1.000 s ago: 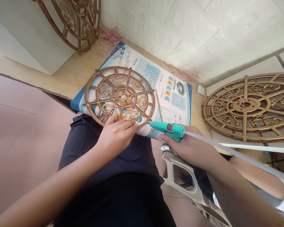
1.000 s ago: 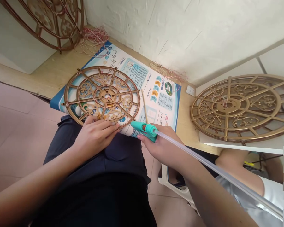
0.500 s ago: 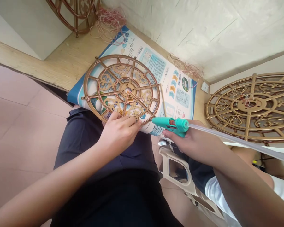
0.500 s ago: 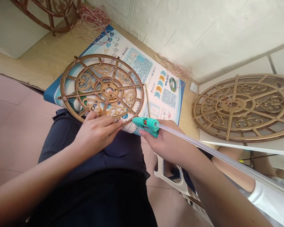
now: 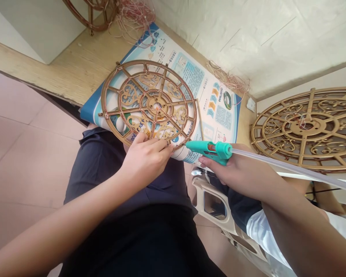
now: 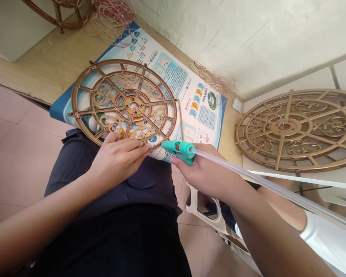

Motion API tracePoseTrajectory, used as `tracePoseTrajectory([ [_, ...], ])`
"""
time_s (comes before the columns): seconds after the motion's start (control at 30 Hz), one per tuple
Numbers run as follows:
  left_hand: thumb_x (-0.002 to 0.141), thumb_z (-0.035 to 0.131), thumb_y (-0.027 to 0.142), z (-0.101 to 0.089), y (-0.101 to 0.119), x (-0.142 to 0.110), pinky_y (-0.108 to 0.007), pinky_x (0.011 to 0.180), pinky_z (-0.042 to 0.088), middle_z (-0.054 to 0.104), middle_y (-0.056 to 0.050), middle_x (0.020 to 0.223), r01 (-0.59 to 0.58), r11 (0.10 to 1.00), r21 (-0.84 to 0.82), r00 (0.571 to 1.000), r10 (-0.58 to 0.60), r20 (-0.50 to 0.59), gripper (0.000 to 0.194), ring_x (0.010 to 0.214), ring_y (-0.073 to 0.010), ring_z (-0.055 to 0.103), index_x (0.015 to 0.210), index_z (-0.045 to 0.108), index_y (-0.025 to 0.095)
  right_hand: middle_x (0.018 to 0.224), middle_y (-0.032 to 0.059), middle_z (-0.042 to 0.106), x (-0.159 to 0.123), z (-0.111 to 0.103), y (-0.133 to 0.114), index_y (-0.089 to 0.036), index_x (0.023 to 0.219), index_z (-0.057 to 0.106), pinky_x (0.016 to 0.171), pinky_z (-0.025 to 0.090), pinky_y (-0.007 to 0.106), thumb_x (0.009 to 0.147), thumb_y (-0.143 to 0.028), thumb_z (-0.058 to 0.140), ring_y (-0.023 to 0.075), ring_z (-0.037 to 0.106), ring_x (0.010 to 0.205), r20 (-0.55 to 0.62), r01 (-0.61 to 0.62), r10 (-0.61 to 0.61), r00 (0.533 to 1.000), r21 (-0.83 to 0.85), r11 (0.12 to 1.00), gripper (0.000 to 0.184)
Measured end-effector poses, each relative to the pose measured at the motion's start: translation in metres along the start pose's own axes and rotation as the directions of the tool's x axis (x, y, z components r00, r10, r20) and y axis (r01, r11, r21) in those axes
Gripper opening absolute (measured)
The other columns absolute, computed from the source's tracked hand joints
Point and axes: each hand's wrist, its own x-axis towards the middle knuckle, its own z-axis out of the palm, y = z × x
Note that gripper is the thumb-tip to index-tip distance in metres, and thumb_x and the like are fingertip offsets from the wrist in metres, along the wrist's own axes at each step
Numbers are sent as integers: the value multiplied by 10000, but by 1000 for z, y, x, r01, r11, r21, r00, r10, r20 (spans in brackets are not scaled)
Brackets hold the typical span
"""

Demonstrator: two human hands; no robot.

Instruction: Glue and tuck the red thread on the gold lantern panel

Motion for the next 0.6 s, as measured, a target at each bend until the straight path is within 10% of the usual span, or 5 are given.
tracePoseTrajectory([
  [0.6,1077,588,236,0,-1,0,-378,729,288,653,13,737,-6,1000,12,1000,6,-12,273,679,-181,604,877,761,169,665,31,623,4,-7,-17,-224,710,612,621,439,331,963,-502,557,197,582,654,184,-187,176,967,46,981,380],
])
